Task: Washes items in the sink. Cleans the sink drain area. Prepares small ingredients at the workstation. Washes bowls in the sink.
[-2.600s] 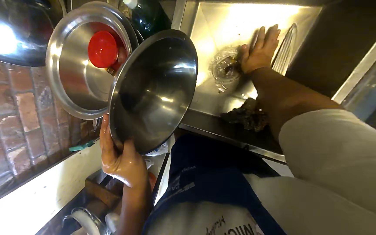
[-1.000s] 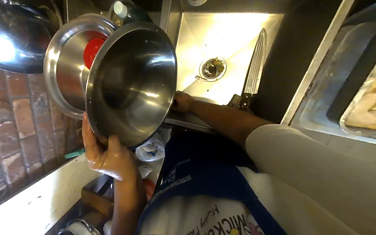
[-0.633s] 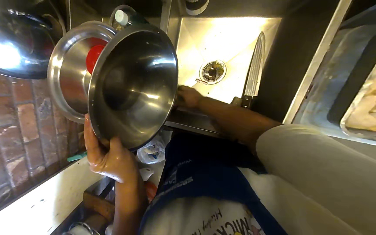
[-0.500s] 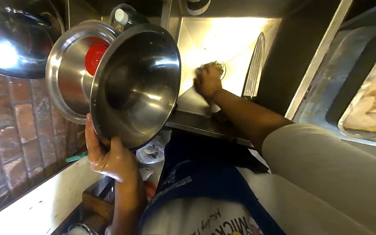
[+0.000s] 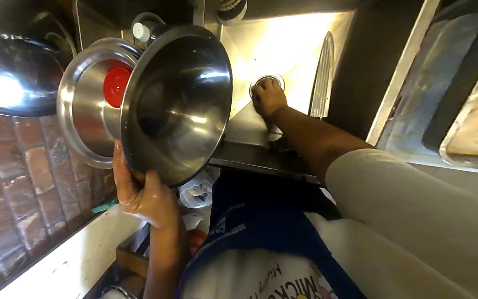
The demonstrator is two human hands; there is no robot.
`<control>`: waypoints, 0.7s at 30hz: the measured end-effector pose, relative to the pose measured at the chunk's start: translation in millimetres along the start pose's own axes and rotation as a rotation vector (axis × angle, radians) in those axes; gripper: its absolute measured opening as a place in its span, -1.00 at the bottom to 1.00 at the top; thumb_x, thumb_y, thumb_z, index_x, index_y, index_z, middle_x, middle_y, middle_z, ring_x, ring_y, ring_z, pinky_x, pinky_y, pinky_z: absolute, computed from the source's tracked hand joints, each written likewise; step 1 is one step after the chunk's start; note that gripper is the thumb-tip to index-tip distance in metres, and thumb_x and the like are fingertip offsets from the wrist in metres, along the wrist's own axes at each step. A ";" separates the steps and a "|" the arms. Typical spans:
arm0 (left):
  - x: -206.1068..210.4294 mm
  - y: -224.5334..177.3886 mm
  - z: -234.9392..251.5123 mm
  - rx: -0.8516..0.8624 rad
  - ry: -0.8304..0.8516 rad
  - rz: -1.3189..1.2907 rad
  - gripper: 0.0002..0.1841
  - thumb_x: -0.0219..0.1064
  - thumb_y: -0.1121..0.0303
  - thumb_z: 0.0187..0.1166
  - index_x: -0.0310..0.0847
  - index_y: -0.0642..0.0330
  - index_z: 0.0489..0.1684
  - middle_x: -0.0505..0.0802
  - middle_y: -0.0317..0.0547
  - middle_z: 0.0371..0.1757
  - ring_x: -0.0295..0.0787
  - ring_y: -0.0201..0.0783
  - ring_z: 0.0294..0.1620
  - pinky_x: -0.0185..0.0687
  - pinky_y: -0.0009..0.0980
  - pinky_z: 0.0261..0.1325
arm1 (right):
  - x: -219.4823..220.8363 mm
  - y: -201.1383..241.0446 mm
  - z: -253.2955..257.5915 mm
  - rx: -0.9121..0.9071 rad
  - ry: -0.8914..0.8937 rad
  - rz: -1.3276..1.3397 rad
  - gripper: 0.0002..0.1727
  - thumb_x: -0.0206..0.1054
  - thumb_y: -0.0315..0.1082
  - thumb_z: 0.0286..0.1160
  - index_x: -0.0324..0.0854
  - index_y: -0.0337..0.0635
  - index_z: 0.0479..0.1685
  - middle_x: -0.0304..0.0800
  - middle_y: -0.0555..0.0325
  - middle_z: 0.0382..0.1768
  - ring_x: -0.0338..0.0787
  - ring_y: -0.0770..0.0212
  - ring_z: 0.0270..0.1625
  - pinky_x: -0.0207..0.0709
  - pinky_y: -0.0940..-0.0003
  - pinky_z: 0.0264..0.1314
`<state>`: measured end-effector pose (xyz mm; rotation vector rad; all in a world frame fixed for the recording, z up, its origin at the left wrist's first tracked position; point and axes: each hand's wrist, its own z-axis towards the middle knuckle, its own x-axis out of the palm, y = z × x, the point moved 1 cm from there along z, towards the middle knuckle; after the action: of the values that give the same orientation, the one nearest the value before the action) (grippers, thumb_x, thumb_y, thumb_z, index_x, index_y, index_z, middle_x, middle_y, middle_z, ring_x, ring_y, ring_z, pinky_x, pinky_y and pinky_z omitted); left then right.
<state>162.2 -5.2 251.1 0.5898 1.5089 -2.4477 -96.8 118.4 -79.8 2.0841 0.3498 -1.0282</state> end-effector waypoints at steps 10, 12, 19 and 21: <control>23.5 17.0 -19.2 0.097 0.157 -0.026 -0.53 0.21 0.75 0.40 0.67 0.44 0.33 0.68 0.05 0.55 0.58 -0.16 0.58 0.59 -0.28 0.52 | -15.0 -5.1 18.3 0.044 0.174 -0.111 -0.49 0.52 -0.47 0.33 0.63 -0.22 0.35 0.58 -0.49 0.38 0.52 -0.60 0.48 0.55 -0.54 0.23; 36.0 18.4 -22.1 0.133 0.189 -0.044 -0.60 0.22 0.71 0.48 0.70 0.42 0.29 0.69 0.05 0.54 0.56 -0.15 0.60 0.51 -0.24 0.61 | -11.5 -7.6 24.4 0.030 0.192 -0.128 -0.43 0.56 -0.42 0.29 0.62 -0.17 0.39 0.59 -0.51 0.37 0.54 -0.61 0.46 0.54 -0.55 0.24; 89.0 31.8 -30.6 0.150 0.350 0.081 -0.57 0.19 0.66 0.44 0.74 0.35 0.29 0.68 0.15 0.55 0.46 0.06 0.67 0.24 -0.10 0.77 | -38.7 2.9 11.1 0.058 0.112 -0.089 -0.49 0.44 -0.46 0.43 0.58 -0.24 0.43 0.59 -0.51 0.38 0.60 -0.59 0.42 0.53 -0.57 0.26; 110.2 40.6 -34.0 0.085 0.355 0.049 -0.51 0.19 0.73 0.35 0.78 0.30 0.26 0.69 0.10 0.54 0.47 0.03 0.66 0.26 -0.13 0.74 | -60.4 4.9 -0.2 0.122 0.069 -0.071 -0.57 0.36 -0.43 0.52 0.57 -0.30 0.37 0.62 -0.55 0.29 0.63 -0.62 0.35 0.53 -0.58 0.23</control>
<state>86.1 10.2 156.7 1.1145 1.4893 -2.4759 -132.5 120.6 -30.9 2.2341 0.4069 -1.0439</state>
